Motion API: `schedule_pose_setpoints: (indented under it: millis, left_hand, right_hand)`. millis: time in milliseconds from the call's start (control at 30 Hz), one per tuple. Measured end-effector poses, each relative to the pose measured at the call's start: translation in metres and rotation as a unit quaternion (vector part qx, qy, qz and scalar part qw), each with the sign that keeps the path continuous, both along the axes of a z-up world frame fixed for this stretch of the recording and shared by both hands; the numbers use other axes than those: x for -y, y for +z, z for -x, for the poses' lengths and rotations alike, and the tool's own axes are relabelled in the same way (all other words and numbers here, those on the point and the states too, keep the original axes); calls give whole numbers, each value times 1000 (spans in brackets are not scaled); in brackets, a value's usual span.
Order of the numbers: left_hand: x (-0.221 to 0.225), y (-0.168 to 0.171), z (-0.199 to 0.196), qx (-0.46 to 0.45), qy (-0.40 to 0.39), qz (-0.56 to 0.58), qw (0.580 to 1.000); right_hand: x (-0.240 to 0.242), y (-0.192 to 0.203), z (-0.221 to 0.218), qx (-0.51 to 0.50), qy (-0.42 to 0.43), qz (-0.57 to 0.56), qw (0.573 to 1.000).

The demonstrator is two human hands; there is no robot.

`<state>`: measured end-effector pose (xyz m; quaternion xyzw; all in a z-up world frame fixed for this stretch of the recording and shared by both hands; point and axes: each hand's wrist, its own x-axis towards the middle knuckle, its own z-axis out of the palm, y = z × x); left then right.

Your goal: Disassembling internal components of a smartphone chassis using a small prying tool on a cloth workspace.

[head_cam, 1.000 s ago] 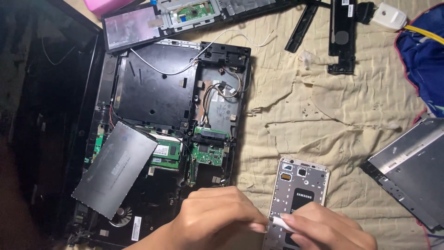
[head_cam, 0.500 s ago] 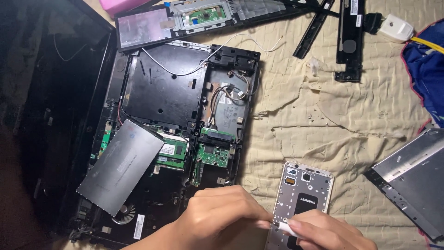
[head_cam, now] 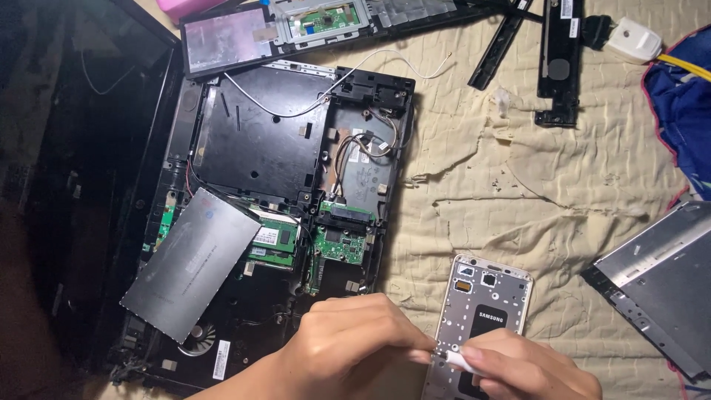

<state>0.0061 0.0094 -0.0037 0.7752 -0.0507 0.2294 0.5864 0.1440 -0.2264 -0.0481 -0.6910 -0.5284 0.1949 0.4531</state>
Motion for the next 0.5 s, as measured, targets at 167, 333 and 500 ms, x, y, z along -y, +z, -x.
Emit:
schedule_pose_setpoints:
  millis: [167, 333, 500]
  left_hand:
    - [-1, 2, -1, -4, 3, -1, 1000]
    - [-2, 2, 1, -20, 0, -3, 1000]
    - [-1, 3, 1, -59, 0, 20, 998]
  right_hand:
    - [-12, 2, 5, 3, -19, -34, 999]
    - [-17, 7, 11, 17, -62, -54, 996]
    - [-27, 21, 16, 9, -62, -83, 995]
